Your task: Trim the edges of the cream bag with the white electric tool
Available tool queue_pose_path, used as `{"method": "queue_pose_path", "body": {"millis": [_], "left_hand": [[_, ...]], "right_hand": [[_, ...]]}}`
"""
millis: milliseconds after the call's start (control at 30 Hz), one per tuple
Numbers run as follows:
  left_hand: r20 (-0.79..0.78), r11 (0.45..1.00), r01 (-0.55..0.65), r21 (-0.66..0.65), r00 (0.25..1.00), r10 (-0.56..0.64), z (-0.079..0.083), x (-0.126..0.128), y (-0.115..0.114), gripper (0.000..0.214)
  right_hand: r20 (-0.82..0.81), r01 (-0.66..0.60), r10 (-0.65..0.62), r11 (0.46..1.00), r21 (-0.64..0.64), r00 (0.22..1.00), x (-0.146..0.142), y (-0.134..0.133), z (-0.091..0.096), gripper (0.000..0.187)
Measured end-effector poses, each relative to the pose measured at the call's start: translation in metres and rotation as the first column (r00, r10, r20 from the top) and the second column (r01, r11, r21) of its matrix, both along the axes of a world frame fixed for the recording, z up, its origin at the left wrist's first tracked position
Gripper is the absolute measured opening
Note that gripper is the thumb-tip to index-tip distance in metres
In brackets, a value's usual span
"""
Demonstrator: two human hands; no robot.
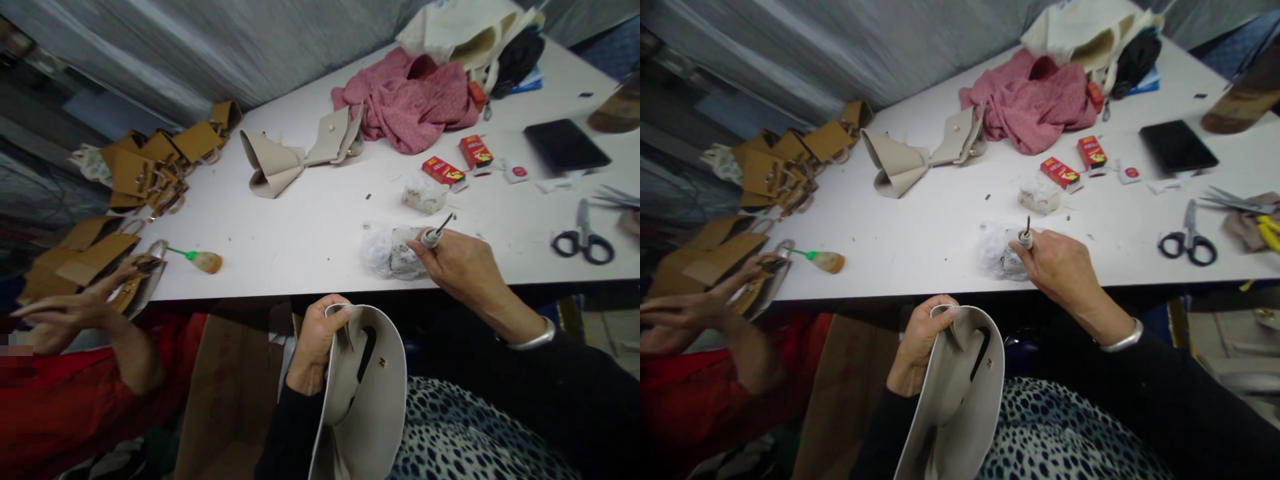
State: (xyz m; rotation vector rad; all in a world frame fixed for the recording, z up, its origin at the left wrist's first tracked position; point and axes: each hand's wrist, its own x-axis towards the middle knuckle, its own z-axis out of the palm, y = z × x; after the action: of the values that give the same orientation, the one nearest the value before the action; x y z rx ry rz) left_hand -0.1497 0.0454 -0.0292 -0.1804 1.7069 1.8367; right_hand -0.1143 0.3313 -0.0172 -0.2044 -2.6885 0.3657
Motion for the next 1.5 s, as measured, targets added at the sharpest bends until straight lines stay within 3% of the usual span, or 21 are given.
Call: {"method": "queue_pose_path", "body": {"millis": [167,233,300,367,467,500,567,767,1033,1233,1400,1500], "left_hand": [[0.016,0.998,-0.039,0.045,0.999,0.038,-0.007,-0.005,-0.01,0.04],[0.012,0.997,-0.051,0.052,0.999,0.051,-0.009,-0.005,-0.012,0.04],[0.013,0.997,-0.052,0.049,0.999,0.051,-0.008,-0.005,-0.012,0.04],[0.014,0.998,-0.032,0.051,0.999,0.031,-0.007,-0.004,-0.011,0.04],[0.014,0.996,0.043,0.073,0.999,-0.044,-0.002,-0.002,-0.01,0.036],[0.012,0.994,0.076,0.081,0.997,-0.077,0.0,-0.001,-0.01,0.035],[0.002,0.987,0.132,0.094,0.991,-0.133,0.003,0.0,-0.011,0.032],[-0.025,0.981,0.145,0.131,0.989,-0.143,0.008,0.002,-0.015,0.028],[0.015,0.982,0.136,0.129,0.99,-0.139,0.004,0.003,-0.016,0.033],[-0.01,0.989,0.106,0.102,0.994,-0.105,-0.002,0.006,-0.016,0.033],[-0.003,0.992,0.029,0.125,1.0,-0.029,-0.002,0.009,-0.013,0.035],[-0.01,0.99,0.006,0.142,1.0,-0.005,-0.002,0.009,-0.013,0.035]], "right_hand": [[-0.128,-0.136,0.106,0.958,-0.252,0.986,0.014,0.009,-0.013,0.045],[-0.243,-0.143,0.054,0.92,-0.365,0.969,0.023,0.006,-0.017,0.036],[-0.319,-0.116,-0.065,0.848,-0.517,0.946,0.029,-0.006,-0.016,0.029],[-0.294,-0.144,-0.102,0.693,-0.706,0.95,0.032,-0.025,-0.01,0.027],[-0.227,-0.258,0.125,0.364,-0.895,0.966,0.027,-0.058,0.001,0.032],[-0.231,-0.284,0.208,0.281,-0.916,0.951,0.025,-0.067,0.003,0.034],[-0.243,-0.313,0.312,0.2,-0.928,0.919,0.021,-0.08,0.005,0.035],[-0.223,-0.325,0.398,0.208,-0.923,0.89,0.019,-0.089,0.003,0.036],[-0.19,-0.317,0.417,0.261,-0.912,0.889,0.017,-0.093,0.006,0.035],[-0.184,-0.304,0.404,0.255,-0.918,0.896,0.018,-0.099,0.001,0.029],[-0.271,-0.443,0.438,0.361,-0.82,0.857,0.022,-0.095,0.0,0.028],[-0.305,-0.602,0.571,0.453,-0.658,0.762,0.024,-0.086,0.002,0.028]]}}
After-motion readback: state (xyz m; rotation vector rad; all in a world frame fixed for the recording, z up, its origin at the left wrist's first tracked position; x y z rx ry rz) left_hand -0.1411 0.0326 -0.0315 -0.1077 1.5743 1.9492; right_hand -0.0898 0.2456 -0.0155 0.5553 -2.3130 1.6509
